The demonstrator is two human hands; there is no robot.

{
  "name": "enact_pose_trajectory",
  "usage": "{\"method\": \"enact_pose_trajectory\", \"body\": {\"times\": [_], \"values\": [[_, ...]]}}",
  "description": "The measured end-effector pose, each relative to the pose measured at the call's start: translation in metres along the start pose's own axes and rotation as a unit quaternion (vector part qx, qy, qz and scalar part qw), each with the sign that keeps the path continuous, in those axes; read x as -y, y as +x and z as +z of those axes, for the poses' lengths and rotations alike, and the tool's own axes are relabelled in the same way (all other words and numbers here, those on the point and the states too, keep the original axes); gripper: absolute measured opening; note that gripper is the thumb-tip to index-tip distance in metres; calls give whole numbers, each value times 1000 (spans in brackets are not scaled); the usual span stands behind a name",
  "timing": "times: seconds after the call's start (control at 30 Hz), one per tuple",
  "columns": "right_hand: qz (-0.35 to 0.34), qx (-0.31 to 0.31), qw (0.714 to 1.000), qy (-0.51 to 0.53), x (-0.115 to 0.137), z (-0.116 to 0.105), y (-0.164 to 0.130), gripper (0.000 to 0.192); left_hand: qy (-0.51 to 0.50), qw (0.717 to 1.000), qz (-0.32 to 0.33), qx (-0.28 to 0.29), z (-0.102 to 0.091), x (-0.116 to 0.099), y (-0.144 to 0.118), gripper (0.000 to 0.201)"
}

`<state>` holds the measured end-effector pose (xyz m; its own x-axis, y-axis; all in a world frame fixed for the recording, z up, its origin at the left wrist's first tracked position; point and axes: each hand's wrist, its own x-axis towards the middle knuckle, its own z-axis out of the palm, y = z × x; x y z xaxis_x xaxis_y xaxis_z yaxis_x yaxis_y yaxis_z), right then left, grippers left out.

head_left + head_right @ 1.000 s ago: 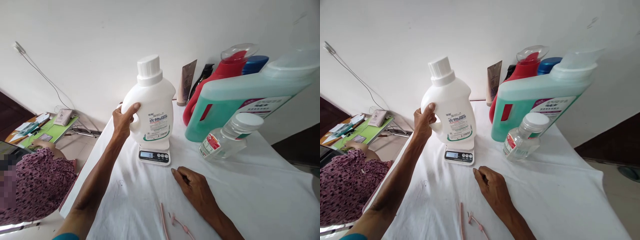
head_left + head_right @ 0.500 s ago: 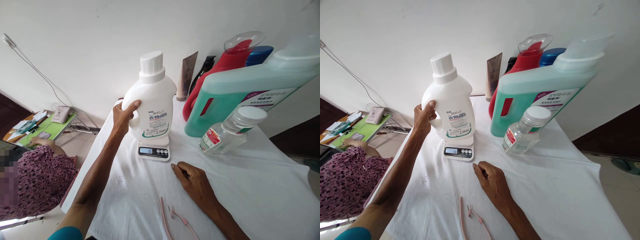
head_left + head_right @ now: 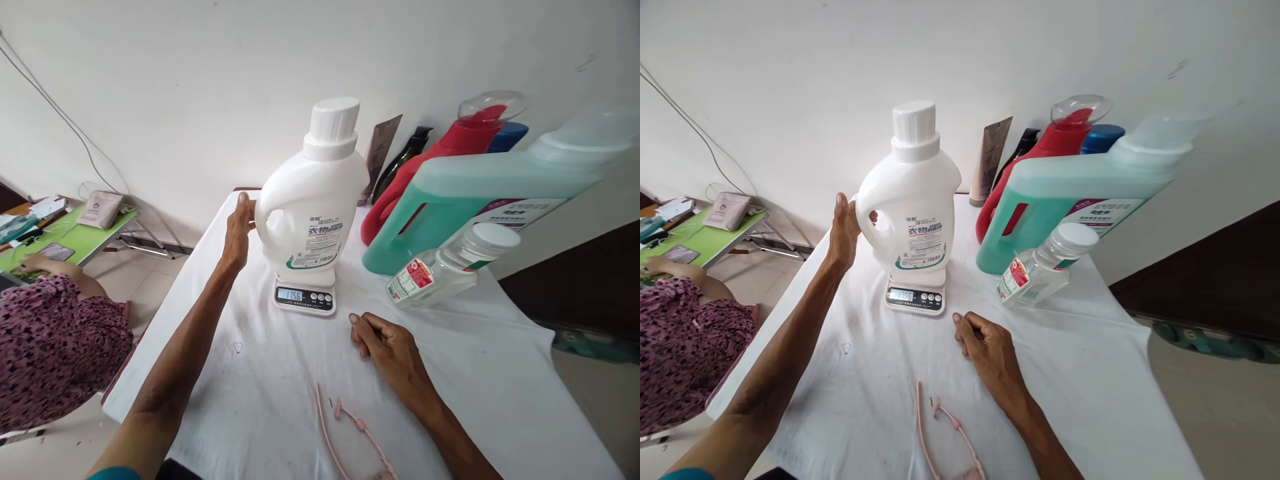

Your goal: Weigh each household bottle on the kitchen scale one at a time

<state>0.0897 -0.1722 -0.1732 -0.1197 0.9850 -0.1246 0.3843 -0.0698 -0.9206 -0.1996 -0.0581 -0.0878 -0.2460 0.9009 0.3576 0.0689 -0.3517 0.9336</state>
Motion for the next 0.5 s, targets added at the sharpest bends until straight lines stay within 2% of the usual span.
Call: {"method": "enact_pose_trajectory", "body": {"times": [0.13,0.23,0.37,0.5], "values": [[-20,-53,998,-13,4,3,10,58,-17,993,-62,-96,-9,50,-9,68],[-36,-110,993,0,3,14,24,58,3,987,-95,-125,-13,80,-20,69],[-31,-150,988,13,-1,26,32,56,43,989,-91,-105,-16,95,-31,66],[-20,-118,993,15,-6,22,33,55,69,991,-76,-80,-16,93,-34,64]]}}
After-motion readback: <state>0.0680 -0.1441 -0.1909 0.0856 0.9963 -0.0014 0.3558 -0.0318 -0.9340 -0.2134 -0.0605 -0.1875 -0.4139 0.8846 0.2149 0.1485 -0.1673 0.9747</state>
